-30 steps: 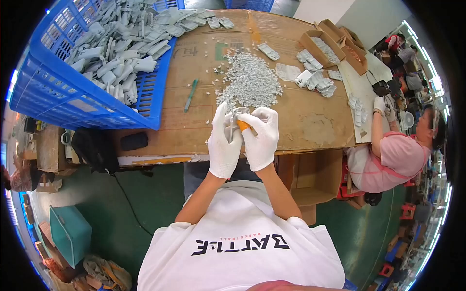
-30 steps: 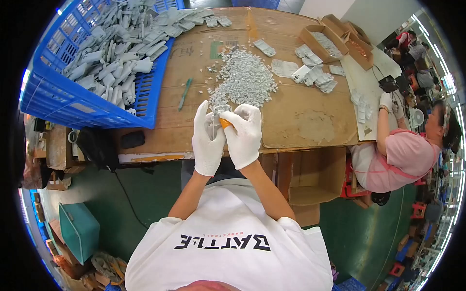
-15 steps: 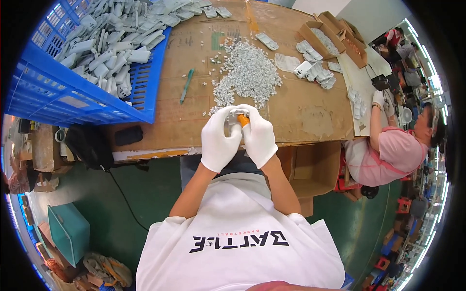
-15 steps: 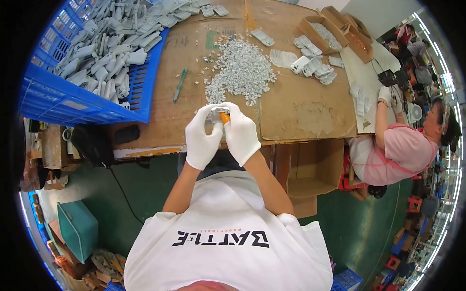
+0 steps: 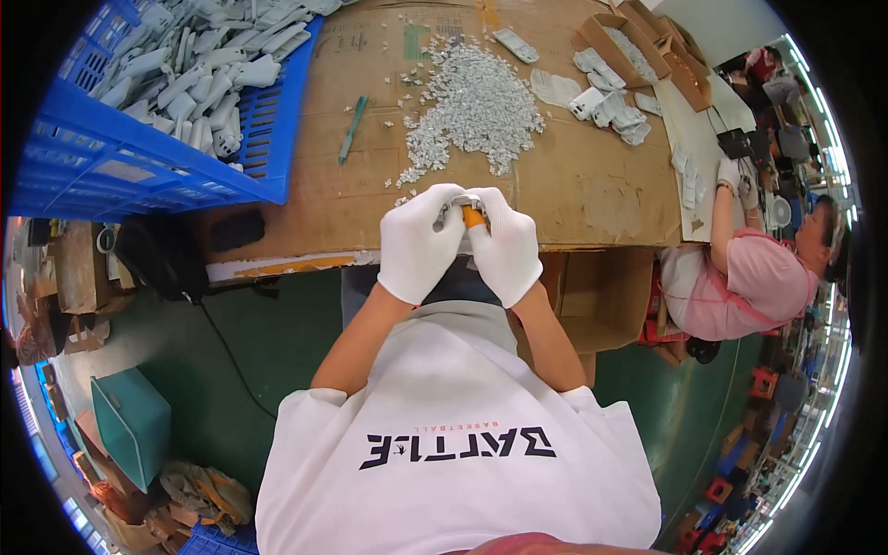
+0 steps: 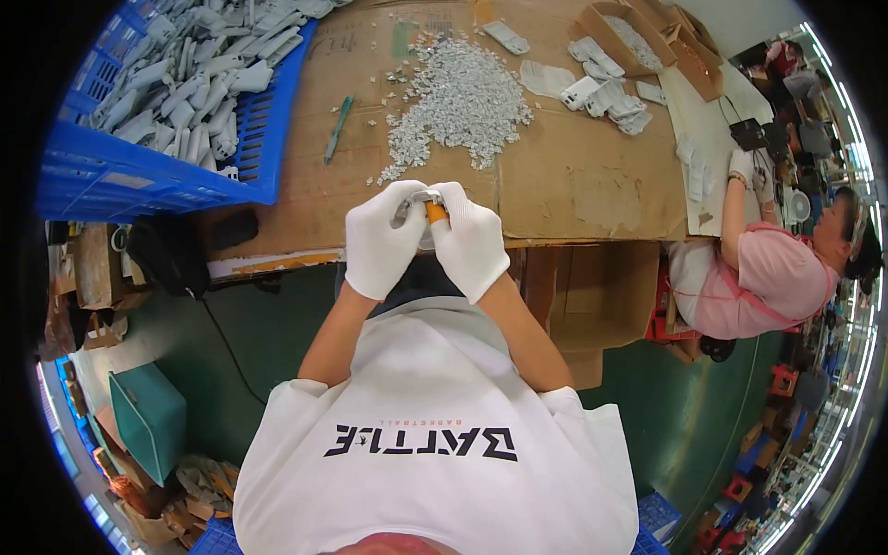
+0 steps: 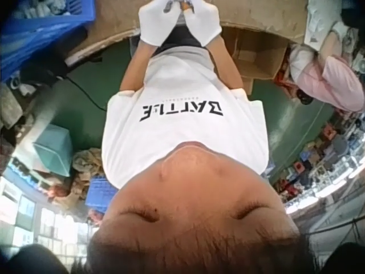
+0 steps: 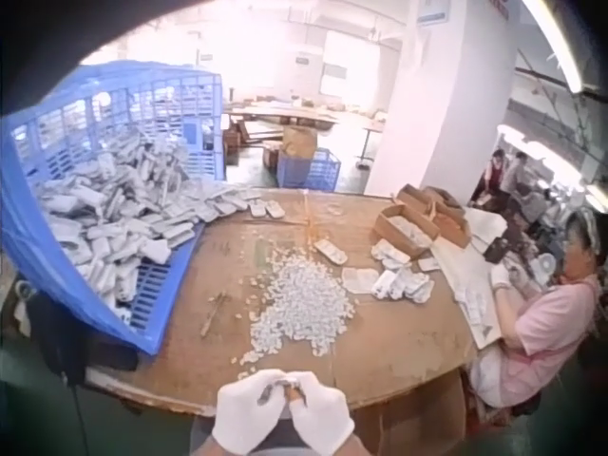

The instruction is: The person picks up a white plastic housing and a small orange component, fits the orange piece into the housing, and presses them together. After turning the assembly over to check it, they place the completed unit into a cardboard box.

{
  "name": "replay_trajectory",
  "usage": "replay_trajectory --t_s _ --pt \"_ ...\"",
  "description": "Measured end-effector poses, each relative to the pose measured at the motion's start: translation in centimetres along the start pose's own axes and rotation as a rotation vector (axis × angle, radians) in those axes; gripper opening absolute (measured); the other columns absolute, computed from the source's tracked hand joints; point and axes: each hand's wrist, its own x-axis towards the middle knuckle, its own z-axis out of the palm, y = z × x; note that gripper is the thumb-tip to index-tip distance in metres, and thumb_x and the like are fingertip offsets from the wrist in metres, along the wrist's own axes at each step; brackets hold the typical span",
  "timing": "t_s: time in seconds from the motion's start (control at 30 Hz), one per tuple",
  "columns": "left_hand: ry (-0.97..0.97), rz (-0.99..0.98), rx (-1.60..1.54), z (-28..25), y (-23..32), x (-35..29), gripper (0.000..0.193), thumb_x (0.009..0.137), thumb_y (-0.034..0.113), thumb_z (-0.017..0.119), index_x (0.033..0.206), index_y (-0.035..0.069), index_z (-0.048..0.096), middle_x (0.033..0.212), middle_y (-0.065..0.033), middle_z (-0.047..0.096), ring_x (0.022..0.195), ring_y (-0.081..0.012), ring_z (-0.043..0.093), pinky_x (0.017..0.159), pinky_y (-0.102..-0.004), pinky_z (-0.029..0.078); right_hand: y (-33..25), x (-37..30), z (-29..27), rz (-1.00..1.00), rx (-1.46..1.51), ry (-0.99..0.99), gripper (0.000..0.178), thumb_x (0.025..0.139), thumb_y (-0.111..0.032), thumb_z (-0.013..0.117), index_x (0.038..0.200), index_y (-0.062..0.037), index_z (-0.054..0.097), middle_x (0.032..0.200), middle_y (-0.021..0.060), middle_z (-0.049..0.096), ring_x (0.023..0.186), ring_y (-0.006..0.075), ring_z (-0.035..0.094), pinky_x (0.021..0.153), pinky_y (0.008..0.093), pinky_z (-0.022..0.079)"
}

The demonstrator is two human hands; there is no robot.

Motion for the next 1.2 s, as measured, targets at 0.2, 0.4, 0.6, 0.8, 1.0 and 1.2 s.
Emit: replay_trajectory --t_s 0.2,0.4,0.6,0.8,1.0,1.2 --pt "-0.069 -0.101 -0.072 -0.5 0.9 1.4 0.013 0.087 0.001 0.063 0.099 0.002 0.066 0.081 -0.0097 0.068 0.071 -0.0146 0.067 0.068 -0.0271 0.052 -0.4 0.4 -2.5 0.115 0.326 -0.126 0.053 0.087 0.004 0.05 0.14 -0.0024 0.047 0.115 0.0234 0.065 0.102 0.0354 0.067 0.088 0.0359 0.052" --pt "-0.092 -0.101 -0.092 0.0 0.4 1.5 0.008 0.089 0.001 0.061 0.097 0.0 0.062 0.085 -0.0116 0.067 0.074 -0.0165 0.066 0.069 -0.0282 0.052 -0.2 -1.0 -1.8 0.054 0.328 -0.099 0.055 0.084 0.005 0.055 0.139 -0.0011 0.047 0.123 0.021 0.062 0.107 0.0351 0.064 0.092 0.0359 0.052" --pt "-0.065 -0.18 -0.143 0.5 -0.1 1.3 0.009 0.09 0.001 0.061 0.098 -0.001 0.061 0.084 -0.01 0.068 0.075 -0.0127 0.065 0.07 -0.0272 0.051 -0.8 -1.8 -1.0 -0.012 0.146 -0.041 0.067 0.079 0.007 0.063 0.143 -0.001 0.044 0.13 0.0197 0.06 0.116 0.0314 0.062 0.096 0.0348 0.05" --pt "-0.059 -0.189 -0.265 0.3 0.3 1.1 0.015 0.086 0.0 0.062 0.101 0.002 0.063 0.082 -0.0105 0.069 0.072 -0.0176 0.068 0.067 -0.0308 0.052 -0.5 -2.7 0.6 -0.083 -0.16 0.059 0.091 0.071 -0.003 0.078 0.149 -0.0034 0.03 0.136 0.0179 0.053 0.115 0.0345 0.059 0.092 0.0385 0.052" --pt "-0.115 -0.179 -0.281 0.0 1.4 0.2 0.019 0.084 -0.003 0.06 0.102 0.002 0.064 0.088 -0.008 0.07 0.078 -0.0124 0.067 0.071 -0.0266 0.052 0.6 -3.2 1.4 0.063 -0.081 0.128 0.091 0.069 0.002 0.077 0.147 -0.0021 0.032 0.122 0.0152 0.061 0.104 0.0328 0.065 0.081 0.0383 0.056" --pt "-0.075 -0.216 -0.294 0.0 1.6 0.1 0.015 0.085 -0.003 0.062 0.1 0.001 0.065 0.087 -0.005 0.069 0.076 -0.0063 0.061 0.07 -0.0237 0.05 0.3 -3.3 1.5 0.057 -0.137 0.104 0.091 0.068 0.001 0.078 0.147 -0.0024 0.033 0.116 0.0149 0.064 0.096 0.0313 0.067 0.077 0.0374 0.056"
